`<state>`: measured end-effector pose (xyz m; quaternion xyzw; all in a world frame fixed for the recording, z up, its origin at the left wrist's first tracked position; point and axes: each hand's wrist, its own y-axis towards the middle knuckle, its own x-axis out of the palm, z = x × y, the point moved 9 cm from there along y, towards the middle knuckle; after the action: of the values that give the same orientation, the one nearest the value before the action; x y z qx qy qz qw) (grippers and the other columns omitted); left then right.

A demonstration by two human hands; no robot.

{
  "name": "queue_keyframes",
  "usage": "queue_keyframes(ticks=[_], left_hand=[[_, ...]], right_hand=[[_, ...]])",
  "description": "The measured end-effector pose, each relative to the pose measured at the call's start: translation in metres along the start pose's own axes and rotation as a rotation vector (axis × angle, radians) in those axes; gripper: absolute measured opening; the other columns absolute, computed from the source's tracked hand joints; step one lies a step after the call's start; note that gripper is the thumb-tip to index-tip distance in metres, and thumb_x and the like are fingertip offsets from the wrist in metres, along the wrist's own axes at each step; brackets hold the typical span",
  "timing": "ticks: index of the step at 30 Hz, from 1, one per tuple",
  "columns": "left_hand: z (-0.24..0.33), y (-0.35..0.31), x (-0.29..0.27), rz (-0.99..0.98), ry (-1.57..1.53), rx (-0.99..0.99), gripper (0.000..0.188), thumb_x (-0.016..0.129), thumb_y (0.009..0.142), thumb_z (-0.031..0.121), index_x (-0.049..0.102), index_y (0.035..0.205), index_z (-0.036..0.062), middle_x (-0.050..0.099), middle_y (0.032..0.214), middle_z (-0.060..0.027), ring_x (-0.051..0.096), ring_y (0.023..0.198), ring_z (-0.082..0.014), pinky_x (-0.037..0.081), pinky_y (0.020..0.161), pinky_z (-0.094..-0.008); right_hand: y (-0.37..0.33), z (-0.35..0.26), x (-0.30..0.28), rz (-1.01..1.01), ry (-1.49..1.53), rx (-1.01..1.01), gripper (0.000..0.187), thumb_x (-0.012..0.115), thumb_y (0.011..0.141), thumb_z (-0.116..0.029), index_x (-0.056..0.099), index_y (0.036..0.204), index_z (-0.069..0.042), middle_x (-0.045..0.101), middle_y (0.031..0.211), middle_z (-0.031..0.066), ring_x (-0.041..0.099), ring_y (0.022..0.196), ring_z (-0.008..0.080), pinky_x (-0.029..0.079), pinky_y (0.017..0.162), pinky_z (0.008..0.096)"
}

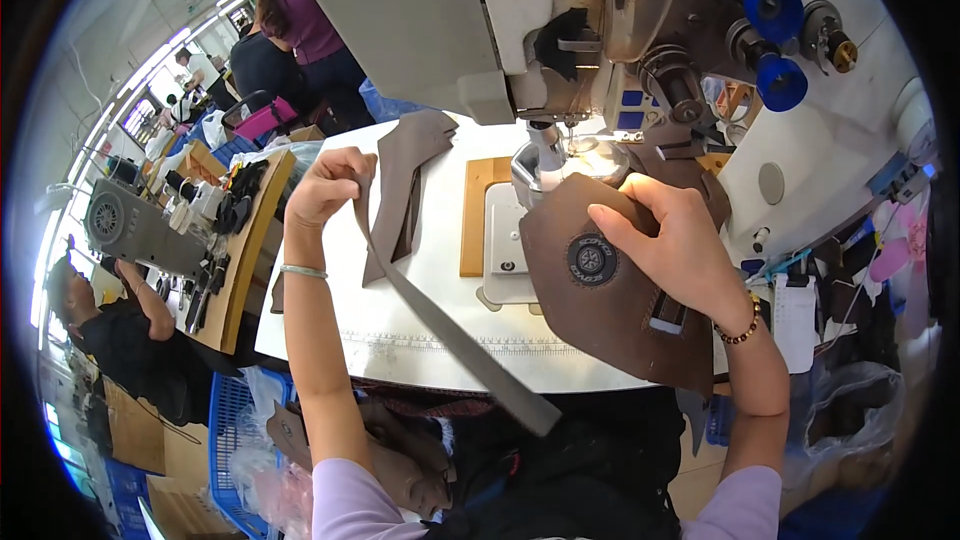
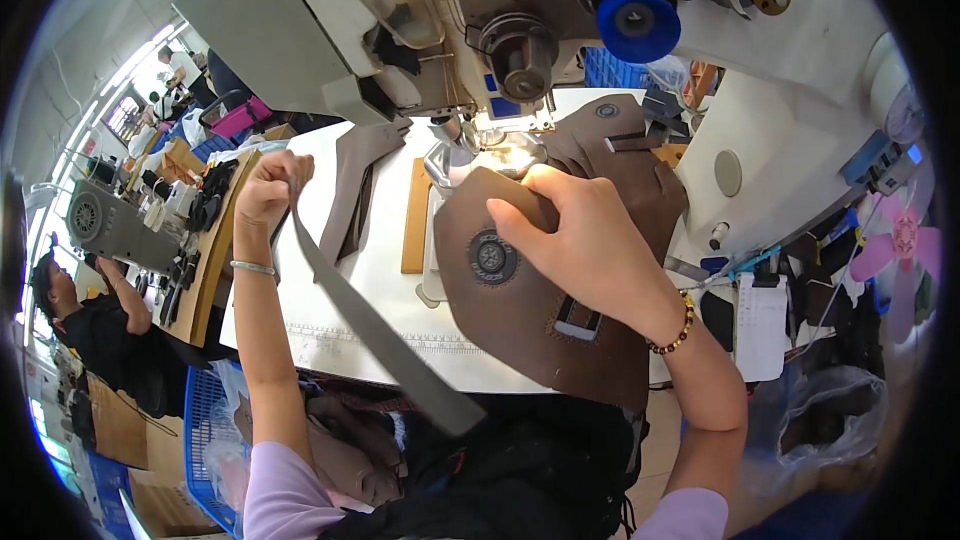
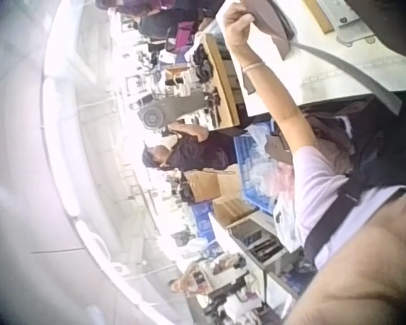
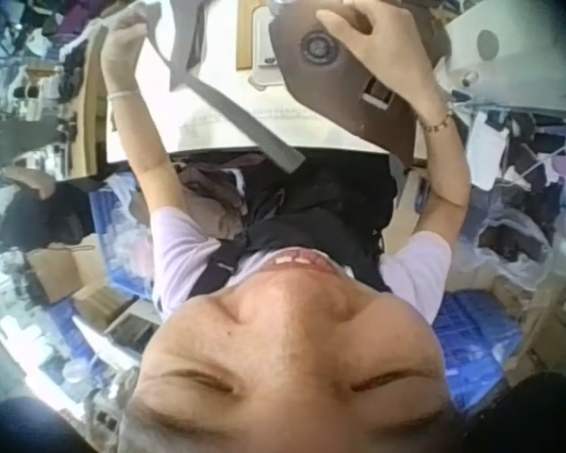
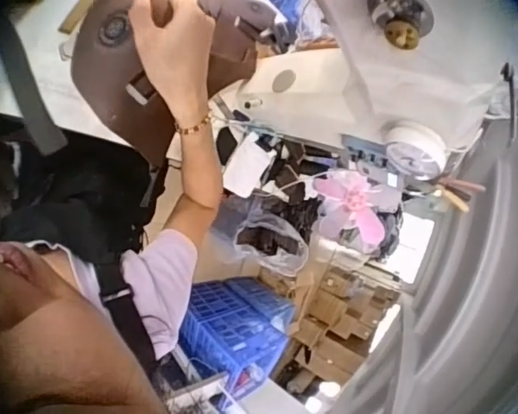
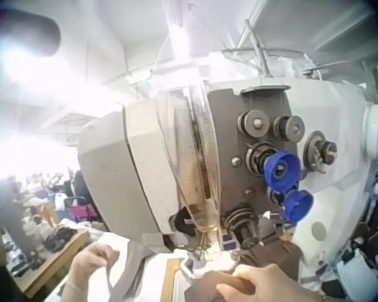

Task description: Sewing pieces of a leather shoe upper using an industrial sewing machine.

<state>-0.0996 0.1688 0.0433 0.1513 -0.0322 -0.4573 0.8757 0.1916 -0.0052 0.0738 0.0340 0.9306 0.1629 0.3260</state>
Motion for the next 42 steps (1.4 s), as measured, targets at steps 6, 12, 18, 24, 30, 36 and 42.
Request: queue_keyframes(ticks=[6,12,18,24,30,36,42], left_hand=[[0.025,0.049,0.066,0.021,0.114,0.064,0.017,0.069,0.074,0.005,0.065,0.089,-0.0011,0.061,0.092,-0.0041,0.056,0.083,-0.0100,0.043,0.079,-0.0233],[0.013,0.065,0.127,0.130,0.269,-0.093,0.013,0.066,0.084,0.010,0.065,0.090,-0.0008,0.064,0.082,-0.0021,0.058,0.075,-0.0068,0.043,0.069,-0.0194],[0.008,0.050,0.119,0.158,0.115,-0.077,0.014,0.068,0.081,0.009,0.065,0.090,-0.0004,0.064,0.082,-0.0020,0.058,0.077,-0.0079,0.043,0.072,-0.0199],[0.007,0.055,0.129,0.078,-0.106,0.031,0.013,0.067,0.080,0.007,0.064,0.090,-0.0002,0.063,0.083,-0.0019,0.057,0.077,-0.0080,0.042,0.074,-0.0203],[-0.001,0.067,0.141,0.258,0.170,-0.096,0.016,0.070,0.082,0.012,0.063,0.090,0.0002,0.064,0.085,-0.0008,0.057,0.079,-0.0071,0.044,0.075,-0.0213],[0.020,0.072,0.146,0.361,0.628,0.073,0.028,0.075,0.077,0.019,0.060,0.092,0.0007,0.062,0.086,-0.0031,0.057,0.080,-0.0102,0.046,0.075,-0.0250],[0.020,0.075,0.144,0.345,0.643,0.017,0.032,0.078,0.074,0.021,0.060,0.092,0.0014,0.062,0.084,-0.0048,0.057,0.079,-0.0120,0.047,0.075,-0.0262]], right_hand=[[0.016,0.008,-0.004,-0.046,-0.218,-0.055,0.037,0.067,0.083,-0.031,0.063,0.082,0.006,0.058,0.063,0.0225,0.060,0.057,0.0352,0.046,0.053,0.0362],[0.026,0.042,-0.013,0.034,0.083,-0.069,0.034,0.071,0.083,-0.030,0.062,0.077,0.002,0.048,0.056,0.0008,0.037,0.055,0.0037,0.032,0.047,0.0249],[0.007,0.050,-0.006,0.076,0.179,0.007,0.033,0.069,0.086,-0.028,0.057,0.074,0.000,0.045,0.059,-0.0040,0.037,0.057,0.0029,0.032,0.049,0.0237],[-0.009,0.077,-0.007,0.287,0.334,0.031,0.029,0.065,0.089,-0.025,0.055,0.076,-0.001,0.051,0.059,-0.0028,0.041,0.057,0.0008,0.035,0.048,0.0209],[-0.021,0.068,0.001,0.432,0.236,-0.002,0.034,0.065,0.090,-0.027,0.049,0.073,-0.003,0.041,0.055,-0.0040,0.033,0.055,0.0009,0.031,0.045,0.0222],[-0.022,0.079,0.009,0.458,0.252,-0.012,0.038,0.064,0.090,-0.027,0.044,0.071,-0.003,0.033,0.056,-0.0041,0.028,0.056,0.0018,0.026,0.045,0.0224],[-0.020,0.079,0.010,0.433,0.351,-0.013,0.035,0.064,0.091,-0.026,0.047,0.071,-0.003,0.034,0.057,-0.0072,0.028,0.057,0.0006,0.025,0.046,0.0211]])
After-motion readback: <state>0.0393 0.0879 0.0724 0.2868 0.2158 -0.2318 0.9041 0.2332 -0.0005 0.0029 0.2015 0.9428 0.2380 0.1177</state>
